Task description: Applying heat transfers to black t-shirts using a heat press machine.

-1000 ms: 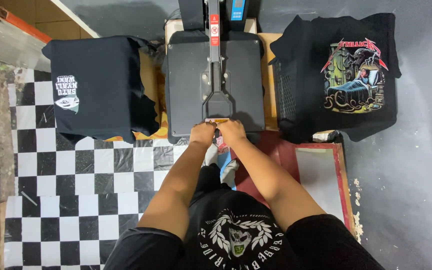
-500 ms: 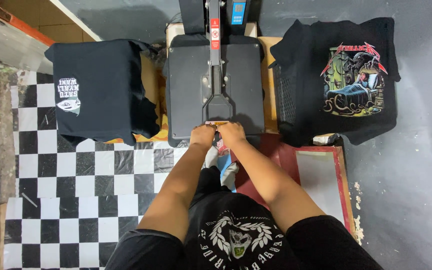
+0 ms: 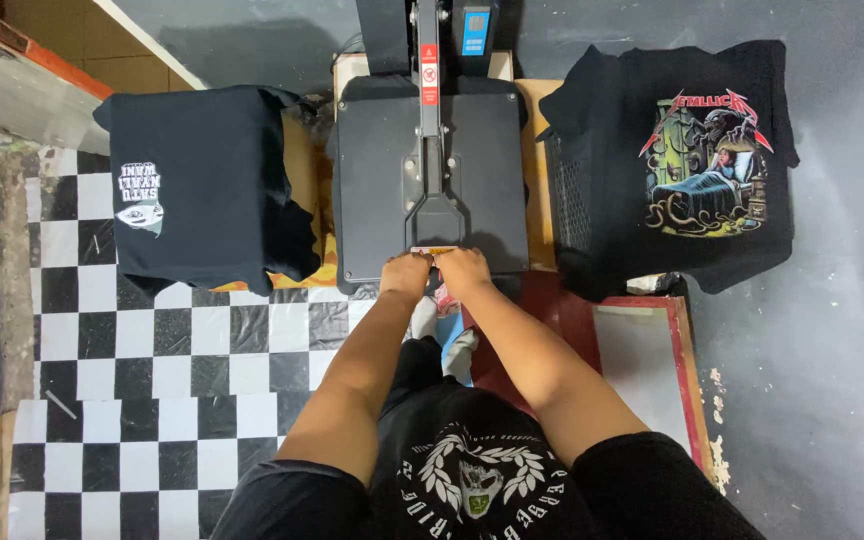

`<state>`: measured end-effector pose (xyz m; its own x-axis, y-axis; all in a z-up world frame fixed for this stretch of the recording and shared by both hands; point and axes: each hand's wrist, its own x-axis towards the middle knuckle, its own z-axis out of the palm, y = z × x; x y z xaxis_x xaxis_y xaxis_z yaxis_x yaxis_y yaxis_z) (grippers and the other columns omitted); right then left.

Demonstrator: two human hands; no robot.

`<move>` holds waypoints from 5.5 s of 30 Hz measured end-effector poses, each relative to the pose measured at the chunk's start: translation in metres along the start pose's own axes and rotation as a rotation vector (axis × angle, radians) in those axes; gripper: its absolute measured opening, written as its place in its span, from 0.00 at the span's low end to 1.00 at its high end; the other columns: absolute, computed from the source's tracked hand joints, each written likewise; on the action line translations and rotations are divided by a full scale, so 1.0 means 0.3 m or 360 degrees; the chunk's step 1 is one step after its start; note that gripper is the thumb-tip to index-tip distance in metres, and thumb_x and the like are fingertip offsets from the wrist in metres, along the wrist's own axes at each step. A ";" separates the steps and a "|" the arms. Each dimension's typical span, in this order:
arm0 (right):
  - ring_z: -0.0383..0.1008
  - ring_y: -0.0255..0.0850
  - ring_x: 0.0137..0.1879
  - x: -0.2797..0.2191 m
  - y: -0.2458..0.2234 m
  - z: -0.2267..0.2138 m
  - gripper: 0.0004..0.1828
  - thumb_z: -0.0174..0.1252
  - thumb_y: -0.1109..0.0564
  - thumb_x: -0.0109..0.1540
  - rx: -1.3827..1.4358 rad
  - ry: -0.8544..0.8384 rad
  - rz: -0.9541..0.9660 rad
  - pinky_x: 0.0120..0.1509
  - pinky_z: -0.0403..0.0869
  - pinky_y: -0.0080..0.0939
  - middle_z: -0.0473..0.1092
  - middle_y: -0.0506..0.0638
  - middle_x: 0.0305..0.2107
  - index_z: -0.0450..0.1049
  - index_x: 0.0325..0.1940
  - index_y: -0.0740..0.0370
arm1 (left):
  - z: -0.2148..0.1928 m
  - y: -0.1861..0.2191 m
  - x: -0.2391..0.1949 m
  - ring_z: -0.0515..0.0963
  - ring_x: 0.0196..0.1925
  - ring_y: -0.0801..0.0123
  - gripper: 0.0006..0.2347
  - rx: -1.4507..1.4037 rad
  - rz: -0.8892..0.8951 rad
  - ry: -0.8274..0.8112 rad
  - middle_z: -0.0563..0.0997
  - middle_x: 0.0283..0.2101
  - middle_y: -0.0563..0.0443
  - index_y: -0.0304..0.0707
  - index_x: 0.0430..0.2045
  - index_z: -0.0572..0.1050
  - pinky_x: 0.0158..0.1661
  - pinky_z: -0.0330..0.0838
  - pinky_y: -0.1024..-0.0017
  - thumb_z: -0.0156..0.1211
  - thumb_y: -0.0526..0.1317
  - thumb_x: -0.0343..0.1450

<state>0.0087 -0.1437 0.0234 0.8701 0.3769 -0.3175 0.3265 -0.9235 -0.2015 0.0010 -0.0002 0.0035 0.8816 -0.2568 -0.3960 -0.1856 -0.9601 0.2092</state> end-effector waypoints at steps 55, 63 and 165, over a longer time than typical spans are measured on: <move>0.80 0.51 0.47 0.005 -0.004 0.000 0.11 0.55 0.62 0.59 0.0046 0.0012 0.0030 0.54 0.73 0.54 0.79 0.54 0.36 0.82 0.39 0.51 | 0.005 -0.004 0.009 0.81 0.53 0.56 0.10 -0.0014 -0.0010 -0.0015 0.83 0.46 0.47 0.47 0.42 0.79 0.51 0.74 0.57 0.58 0.34 0.68; 0.80 0.51 0.47 0.004 -0.005 0.007 0.11 0.55 0.59 0.62 0.0040 0.0035 0.0030 0.54 0.73 0.54 0.79 0.54 0.36 0.82 0.39 0.48 | 0.007 -0.012 0.008 0.81 0.53 0.56 0.10 -0.0099 0.0017 0.0035 0.84 0.46 0.47 0.48 0.42 0.80 0.51 0.74 0.56 0.60 0.34 0.68; 0.70 0.49 0.69 -0.360 0.112 -0.401 0.35 0.64 0.57 0.66 0.1405 0.1090 0.0148 0.62 0.74 0.44 0.63 0.58 0.69 0.60 0.75 0.58 | -0.378 -0.064 -0.456 0.75 0.60 0.45 0.16 -0.1021 0.0255 0.1145 0.78 0.57 0.40 0.36 0.52 0.76 0.61 0.68 0.56 0.67 0.41 0.71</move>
<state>-0.0299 -0.2241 0.1623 0.9858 -0.0606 0.1564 0.1102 -0.4690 -0.8763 -0.0668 0.0658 0.1550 0.9603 -0.0455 0.2751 -0.2426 -0.6224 0.7441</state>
